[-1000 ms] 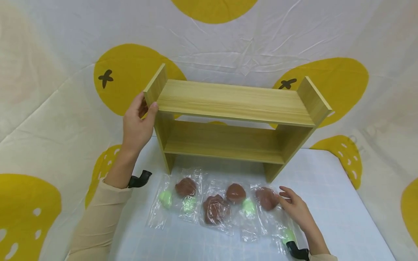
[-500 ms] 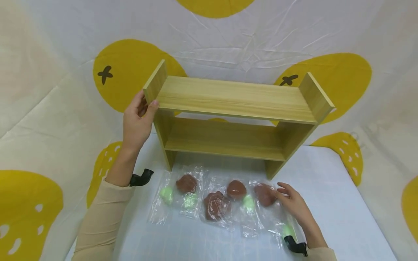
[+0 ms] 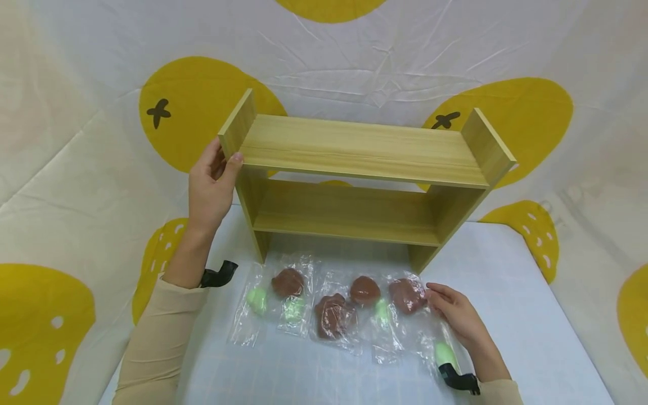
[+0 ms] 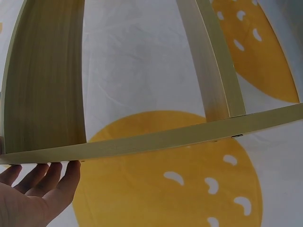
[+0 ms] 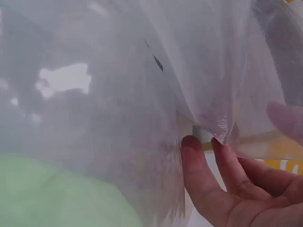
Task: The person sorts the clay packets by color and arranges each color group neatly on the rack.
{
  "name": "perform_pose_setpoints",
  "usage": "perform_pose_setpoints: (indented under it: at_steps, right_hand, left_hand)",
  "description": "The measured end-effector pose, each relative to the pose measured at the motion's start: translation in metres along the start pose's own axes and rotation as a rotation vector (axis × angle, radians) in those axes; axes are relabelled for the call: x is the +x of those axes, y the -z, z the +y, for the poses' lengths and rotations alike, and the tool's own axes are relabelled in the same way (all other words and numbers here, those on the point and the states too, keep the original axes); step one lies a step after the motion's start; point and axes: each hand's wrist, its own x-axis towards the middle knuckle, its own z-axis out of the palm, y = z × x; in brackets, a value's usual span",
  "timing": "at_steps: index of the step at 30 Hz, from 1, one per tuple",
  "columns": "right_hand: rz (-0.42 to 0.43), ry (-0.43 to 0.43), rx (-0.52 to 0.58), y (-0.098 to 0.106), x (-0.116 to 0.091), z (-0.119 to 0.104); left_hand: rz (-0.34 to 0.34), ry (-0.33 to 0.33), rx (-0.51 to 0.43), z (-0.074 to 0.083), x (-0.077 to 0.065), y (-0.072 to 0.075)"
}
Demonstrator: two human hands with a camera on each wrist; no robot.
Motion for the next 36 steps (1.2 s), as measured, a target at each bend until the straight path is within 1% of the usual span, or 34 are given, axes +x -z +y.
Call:
perform_pose_setpoints:
  at_steps: [4,7,14,18,22,25,32,36]
  right_hand:
    - [-0.027,0.014,0.068,0.000,-0.001,0.002]
    - [-0.036,0.016,0.084,-0.001,0.000,0.005]
    - [-0.064,-0.014,0.114,-0.003,0.001,0.013]
    - [-0.073,-0.033,0.112,-0.006,-0.001,0.015]
    - [-0.085,-0.045,0.141,-0.009,-0.002,0.014]
    - [-0.081,-0.055,0.158,-0.011,-0.002,0.014]
    - [-0.030,-0.107,0.192,-0.016,0.000,0.015]
    - [-0.009,-0.115,0.200,-0.018,0.001,0.016]
  left_hand:
    - [0.002,0.007,0.004,-0.001,0.000,0.000]
    - [0.008,0.009,0.009,-0.001,0.000,0.000]
    - [0.005,0.016,0.015,0.000,0.000,0.000]
    - [0.000,0.021,0.018,0.001,0.000,0.000]
    - [0.001,0.020,0.023,0.000,0.000,0.000]
    - [0.003,0.015,0.021,0.001,0.000,0.000]
    - [0.005,0.015,0.004,0.001,0.000,-0.001]
    - [0.009,0.017,0.008,0.001,-0.001,-0.001]
